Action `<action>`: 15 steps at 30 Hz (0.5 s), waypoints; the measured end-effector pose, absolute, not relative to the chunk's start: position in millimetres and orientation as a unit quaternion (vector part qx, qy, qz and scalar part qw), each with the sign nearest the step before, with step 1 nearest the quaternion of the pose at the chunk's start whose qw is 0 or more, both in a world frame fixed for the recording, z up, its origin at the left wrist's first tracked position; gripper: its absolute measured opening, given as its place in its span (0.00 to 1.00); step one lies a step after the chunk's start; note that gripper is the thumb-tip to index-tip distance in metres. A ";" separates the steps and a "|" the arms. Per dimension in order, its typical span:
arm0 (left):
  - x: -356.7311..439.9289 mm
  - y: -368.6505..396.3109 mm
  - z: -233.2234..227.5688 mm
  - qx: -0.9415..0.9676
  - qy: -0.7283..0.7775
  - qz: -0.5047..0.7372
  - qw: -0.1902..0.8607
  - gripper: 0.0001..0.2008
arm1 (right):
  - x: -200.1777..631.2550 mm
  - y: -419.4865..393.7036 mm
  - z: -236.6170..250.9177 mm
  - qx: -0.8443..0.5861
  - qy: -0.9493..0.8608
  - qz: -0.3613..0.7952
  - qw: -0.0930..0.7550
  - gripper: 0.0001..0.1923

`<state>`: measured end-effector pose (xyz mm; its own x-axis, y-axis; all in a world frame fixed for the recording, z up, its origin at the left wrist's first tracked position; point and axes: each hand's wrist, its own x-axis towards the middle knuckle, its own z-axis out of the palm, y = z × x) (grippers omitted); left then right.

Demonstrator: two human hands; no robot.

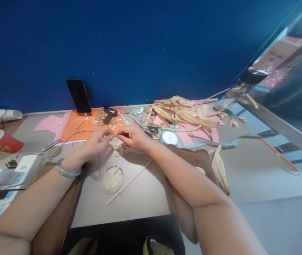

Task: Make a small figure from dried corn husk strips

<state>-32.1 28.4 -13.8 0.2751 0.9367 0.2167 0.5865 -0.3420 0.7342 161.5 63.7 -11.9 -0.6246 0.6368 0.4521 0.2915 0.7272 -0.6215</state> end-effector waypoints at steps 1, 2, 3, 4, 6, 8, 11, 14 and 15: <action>-32.4 28.9 -13.6 0.734 0.509 0.334 0.301 0.08 | 160.7 62.6 -13.4 -0.284 -0.846 0.280 0.354 0.07; -32.7 29.4 -13.0 0.712 0.509 0.345 0.339 0.08 | 159.9 61.7 -14.9 -0.299 -0.826 0.305 0.369 0.07; -32.9 29.8 -11.9 0.689 0.507 0.356 0.376 0.09 | 159.0 60.9 -16.0 -0.313 -0.808 0.323 0.381 0.07; -33.1 30.0 -10.2 0.670 0.503 0.366 0.406 0.09 | 158.2 60.4 -16.8 -0.326 -0.794 0.333 0.390 0.07; -33.4 29.7 -5.7 0.644 0.495 0.381 0.441 0.10 | 156.8 60.1 -17.1 -0.344 -0.777 0.342 0.402 0.07; -33.6 28.9 -1.3 0.629 0.494 0.386 0.460 0.10 | 155.6 60.4 -16.5 -0.355 -0.762 0.352 0.411 0.07; -33.6 28.2 1.2 0.595 0.499 0.372 0.509 0.11 | 154.2 60.4 -16.0 -0.358 -0.748 0.371 0.418 0.07; -32.7 29.0 -2.0 0.567 0.498 0.370 0.543 0.13 | 153.3 58.7 -16.0 -0.344 -0.757 0.375 0.410 0.07; -32.4 29.4 -3.5 0.564 0.495 0.374 0.545 0.13 | 153.0 57.8 -16.1 -0.338 -0.762 0.375 0.406 0.06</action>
<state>-32.4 29.4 -3.5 0.2311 0.9658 -0.1175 0.1507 0.0837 0.9850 153.0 57.8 -16.1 -0.4432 0.8187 0.3651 0.2106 0.4910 -0.8453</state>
